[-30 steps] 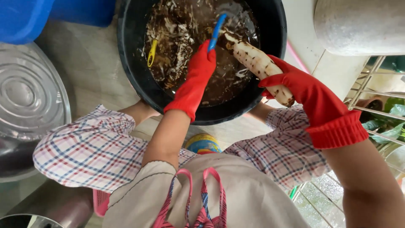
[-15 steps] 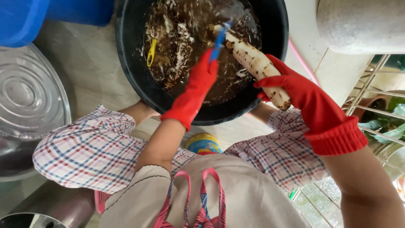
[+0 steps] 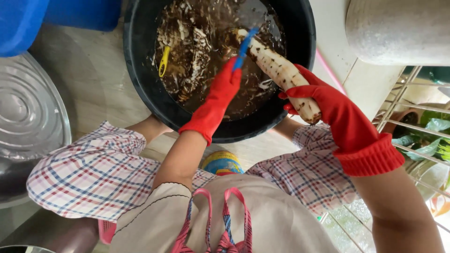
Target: Peeling a large white root vegetable using a handheld peeler over a basin of water.
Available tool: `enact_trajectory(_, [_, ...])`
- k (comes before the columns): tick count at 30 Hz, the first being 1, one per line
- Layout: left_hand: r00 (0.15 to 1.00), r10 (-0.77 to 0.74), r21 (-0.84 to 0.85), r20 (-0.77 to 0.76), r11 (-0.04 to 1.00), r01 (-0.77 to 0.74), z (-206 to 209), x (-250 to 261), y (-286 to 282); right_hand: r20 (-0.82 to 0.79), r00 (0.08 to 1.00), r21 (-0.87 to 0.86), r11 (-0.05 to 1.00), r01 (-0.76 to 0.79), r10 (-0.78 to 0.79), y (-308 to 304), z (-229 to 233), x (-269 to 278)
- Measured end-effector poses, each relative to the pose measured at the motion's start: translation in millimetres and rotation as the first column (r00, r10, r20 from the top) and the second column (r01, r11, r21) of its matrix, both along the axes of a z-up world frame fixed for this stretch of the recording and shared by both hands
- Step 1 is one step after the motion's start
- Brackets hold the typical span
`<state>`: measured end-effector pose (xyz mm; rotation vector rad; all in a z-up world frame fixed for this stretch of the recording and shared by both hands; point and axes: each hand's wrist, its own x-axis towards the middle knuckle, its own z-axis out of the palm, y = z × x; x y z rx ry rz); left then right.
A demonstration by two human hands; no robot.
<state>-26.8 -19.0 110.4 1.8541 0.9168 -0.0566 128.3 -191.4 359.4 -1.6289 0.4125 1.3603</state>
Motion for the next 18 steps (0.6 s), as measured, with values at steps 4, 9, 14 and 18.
enact_trajectory(4, [0.965, -0.192, 0.101, 0.181, 0.979, 0.176, 51, -1, -9, 0.022, 0.999, -0.008, 0.999, -0.034, 0.035, -1, -1, 1])
enact_trajectory(9, [0.970, 0.062, 0.073, -0.237, 0.996, -0.046, -73, 10, 49, 0.032, 0.997, -0.038, 0.996, -0.076, 0.077, 6, 16, -11])
enact_trajectory(14, [0.994, -0.029, 0.068, 0.105, 0.997, 0.022, 59, 2, 15, 0.051, 0.992, -0.062, 0.992, -0.113, 0.116, 16, 29, -16])
enact_trajectory(18, [0.996, -0.066, 0.106, -0.060, 0.992, 0.072, -61, -5, 41, 0.057, 0.987, -0.067, 0.987, -0.148, 0.152, 11, 30, -17])
